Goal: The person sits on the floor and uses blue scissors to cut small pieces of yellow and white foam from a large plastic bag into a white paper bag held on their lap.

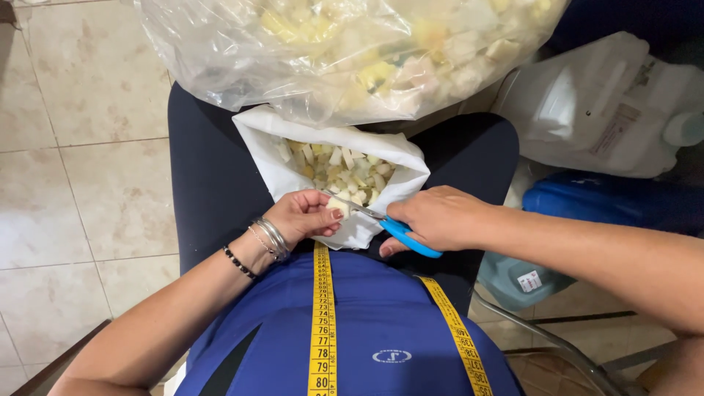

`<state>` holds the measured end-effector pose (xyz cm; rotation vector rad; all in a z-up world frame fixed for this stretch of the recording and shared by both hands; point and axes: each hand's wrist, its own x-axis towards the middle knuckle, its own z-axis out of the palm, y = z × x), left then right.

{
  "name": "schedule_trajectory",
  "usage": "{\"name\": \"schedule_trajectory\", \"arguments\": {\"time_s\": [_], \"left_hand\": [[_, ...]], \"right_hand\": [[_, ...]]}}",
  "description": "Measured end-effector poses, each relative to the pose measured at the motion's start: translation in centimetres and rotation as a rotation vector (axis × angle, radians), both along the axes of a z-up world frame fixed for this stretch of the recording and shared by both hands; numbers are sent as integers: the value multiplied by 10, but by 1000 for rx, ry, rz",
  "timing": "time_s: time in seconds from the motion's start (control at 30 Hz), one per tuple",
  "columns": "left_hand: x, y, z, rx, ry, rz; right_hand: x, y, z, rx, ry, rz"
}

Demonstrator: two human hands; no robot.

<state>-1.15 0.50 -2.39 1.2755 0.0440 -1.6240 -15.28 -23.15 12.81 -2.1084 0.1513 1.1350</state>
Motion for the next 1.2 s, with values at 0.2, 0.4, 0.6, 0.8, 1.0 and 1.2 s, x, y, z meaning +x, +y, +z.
{"name": "schedule_trajectory", "arguments": {"time_s": [0.2,0.4,0.6,0.8,1.0,1.2], "left_hand": [[6,7,-8,-15,-55,59],[8,13,-15,-7,-28,78],[-4,6,-27,-38,40,68],[1,5,-21,-25,6,82],[11,14,-65,1,-250,17],[53,-19,24,97,-1141,-538]], "right_hand": [[0,-3,-3,-13,117,-57],[-3,-9,-2,24,179,33],[-5,-5,-4,117,41,41],[-4,-1,-2,64,-8,33],[0,-3,3,-7,-25,-45],[4,-4,24,-50,2,-63]]}}
